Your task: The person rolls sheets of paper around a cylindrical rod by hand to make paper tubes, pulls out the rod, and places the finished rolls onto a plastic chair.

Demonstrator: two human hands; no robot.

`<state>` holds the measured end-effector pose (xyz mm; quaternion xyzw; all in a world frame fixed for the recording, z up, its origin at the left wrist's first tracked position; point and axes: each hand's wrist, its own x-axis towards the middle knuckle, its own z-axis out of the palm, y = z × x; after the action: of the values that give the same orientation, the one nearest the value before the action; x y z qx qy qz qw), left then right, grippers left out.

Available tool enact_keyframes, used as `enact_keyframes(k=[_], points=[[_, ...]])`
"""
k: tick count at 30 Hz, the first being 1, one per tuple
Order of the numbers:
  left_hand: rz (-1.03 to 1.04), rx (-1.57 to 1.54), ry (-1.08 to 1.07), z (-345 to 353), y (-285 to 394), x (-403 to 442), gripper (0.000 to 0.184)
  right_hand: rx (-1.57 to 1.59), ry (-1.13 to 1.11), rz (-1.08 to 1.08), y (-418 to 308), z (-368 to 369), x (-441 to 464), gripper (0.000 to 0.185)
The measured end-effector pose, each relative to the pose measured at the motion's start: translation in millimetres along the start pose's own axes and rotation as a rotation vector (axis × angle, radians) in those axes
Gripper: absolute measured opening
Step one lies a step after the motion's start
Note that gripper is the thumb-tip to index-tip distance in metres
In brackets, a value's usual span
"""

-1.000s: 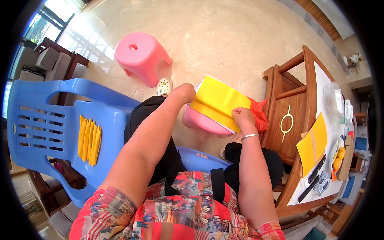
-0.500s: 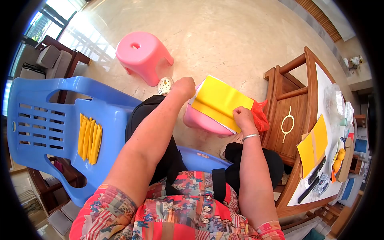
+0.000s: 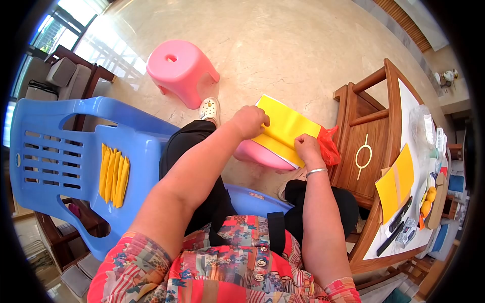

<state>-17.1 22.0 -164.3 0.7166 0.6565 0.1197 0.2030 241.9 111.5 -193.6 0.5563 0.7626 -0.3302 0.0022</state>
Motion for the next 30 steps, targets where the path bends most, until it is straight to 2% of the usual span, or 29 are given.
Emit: enact_keyframes(k=[3,6,13,16,19,22,25,28,30], points=[[0.083,0.15,0.073,19,4,-1,0.015,0.005,0.005,0.016,-3,0,-1,0.018],[0.074,0.265,0.102,30,8,1,0.014,0.009,0.015,0.02,-4,-2,-3,0.018],[0.048,0.285,0.066,35,9,3,0.015,-0.044,0.078,0.007,-7,2,-4,0.017],[0.035,0.289,0.034,36,9,4,0.016,-0.29,0.368,-0.254,-6,3,-14,0.014],[0.019,0.299,-0.017,36,10,3,0.017,-0.326,0.386,-0.295,-2,5,-15,0.013],[0.016,0.315,-0.038,35,11,2,0.017,-0.268,0.319,-0.206,7,7,-11,0.014],[0.011,0.32,-0.04,35,11,1,0.016,0.001,0.27,0.067,18,4,-7,0.02],[0.0,0.317,-0.043,37,11,3,0.015,0.164,0.111,0.24,54,1,17,0.028],[-0.002,0.309,-0.049,37,10,4,0.015,0.4,-0.015,0.225,70,-2,17,0.03]])
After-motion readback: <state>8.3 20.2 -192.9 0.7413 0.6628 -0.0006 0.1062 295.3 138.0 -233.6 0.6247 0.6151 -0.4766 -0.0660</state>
